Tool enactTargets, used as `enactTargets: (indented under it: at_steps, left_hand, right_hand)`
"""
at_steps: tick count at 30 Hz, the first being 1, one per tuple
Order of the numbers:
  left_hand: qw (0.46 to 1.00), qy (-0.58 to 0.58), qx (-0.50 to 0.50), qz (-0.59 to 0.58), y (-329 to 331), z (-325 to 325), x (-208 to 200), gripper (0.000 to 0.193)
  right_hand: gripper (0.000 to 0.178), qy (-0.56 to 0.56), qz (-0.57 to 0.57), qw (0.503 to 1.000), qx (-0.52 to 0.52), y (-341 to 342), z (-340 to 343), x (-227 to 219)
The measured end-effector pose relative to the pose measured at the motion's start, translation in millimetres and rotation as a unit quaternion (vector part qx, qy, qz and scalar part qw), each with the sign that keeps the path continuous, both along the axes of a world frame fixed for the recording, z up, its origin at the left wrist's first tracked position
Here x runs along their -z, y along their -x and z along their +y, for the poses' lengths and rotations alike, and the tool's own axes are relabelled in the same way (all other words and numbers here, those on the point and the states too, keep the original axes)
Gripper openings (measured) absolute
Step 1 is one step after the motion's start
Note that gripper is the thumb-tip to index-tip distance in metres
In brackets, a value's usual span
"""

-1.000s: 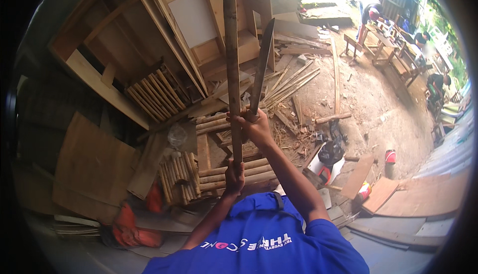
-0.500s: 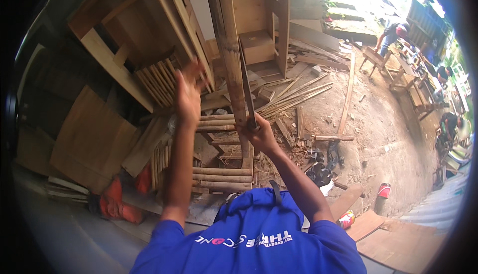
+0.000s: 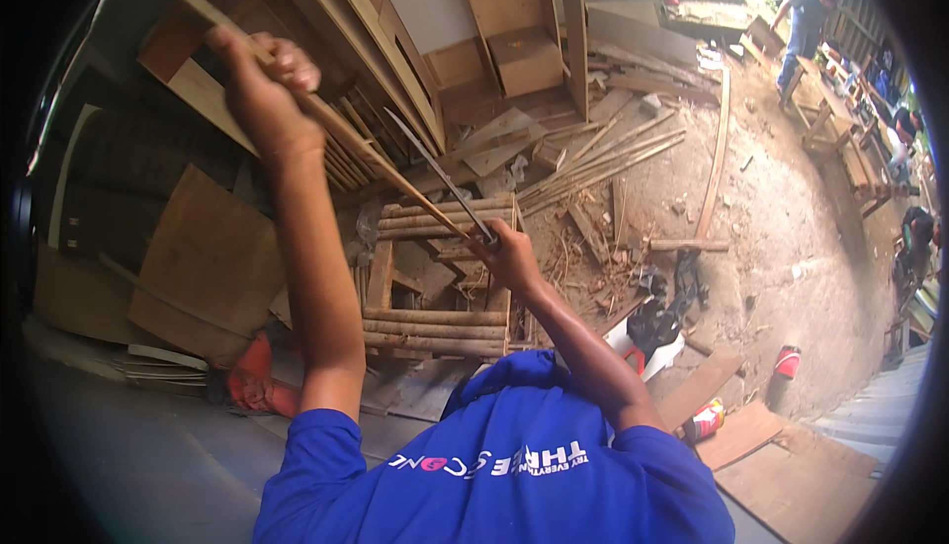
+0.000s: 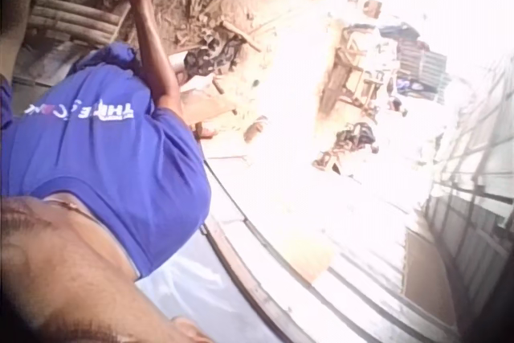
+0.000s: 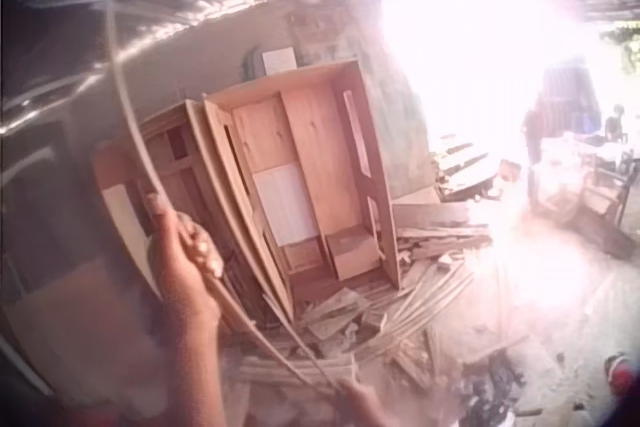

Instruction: The person assembles a bamboo frame by hand, using a hammer to secure joints and a saw to trim a wooden plank. The person repeatedly adjusts the frame and secures bamboo poles into place.

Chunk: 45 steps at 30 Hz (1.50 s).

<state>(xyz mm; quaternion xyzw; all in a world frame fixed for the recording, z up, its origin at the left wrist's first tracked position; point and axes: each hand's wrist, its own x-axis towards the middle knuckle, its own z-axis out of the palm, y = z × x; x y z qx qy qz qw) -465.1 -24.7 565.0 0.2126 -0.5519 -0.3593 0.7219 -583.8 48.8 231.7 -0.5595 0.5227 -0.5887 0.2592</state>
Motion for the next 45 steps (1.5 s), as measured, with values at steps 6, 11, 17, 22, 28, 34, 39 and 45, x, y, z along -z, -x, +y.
enactTargets:
  at_steps: [6, 11, 17, 22, 28, 34, 39, 45]
  left_hand:
    - [0.999, 0.036, -0.001, 0.028, -36.6, 15.1, 5.6, 0.057]
    - [0.995, 0.072, -0.063, 0.033, -42.8, 38.4, 11.0, 0.058]
    - [0.994, 0.098, -0.028, 0.029, -48.8, 58.9, 14.8, 0.059]
    - [0.994, 0.087, -0.030, 0.058, -59.8, 64.8, 18.3, 0.057]
    - [0.995, 0.086, 0.007, 0.053, -80.8, 66.7, 22.8, 0.056]
    - [0.993, 0.083, 0.051, 0.061, -98.5, 69.5, 22.0, 0.057]
    - [0.994, 0.077, 0.062, 0.055, -108.4, 68.9, 23.5, 0.058]
    - [0.992, 0.058, 0.084, 0.073, -125.1, 57.3, 21.0, 0.060]
  right_hand:
    - [0.020, -0.159, -0.029, 0.982, -0.097, -9.1, 66.4, -80.2]
    - [0.022, -0.090, -0.085, 0.966, -0.226, -35.1, 83.1, -110.3]
    - [0.028, -0.250, -0.021, 0.945, -0.212, -19.9, 82.5, -91.5]
    - [0.030, -0.365, -0.017, 0.915, -0.173, -6.7, 73.2, -57.3]
    - [0.036, -0.251, -0.008, 0.933, -0.257, 1.3, 88.0, -14.8]
    - [0.030, -0.414, 0.053, 0.888, -0.194, 30.5, 74.5, 48.9]
    - [0.033, -0.441, 0.044, 0.888, -0.125, 35.5, 81.5, 92.3]
    - [0.035, -0.410, 0.041, 0.898, -0.154, 31.3, 88.2, 127.8]
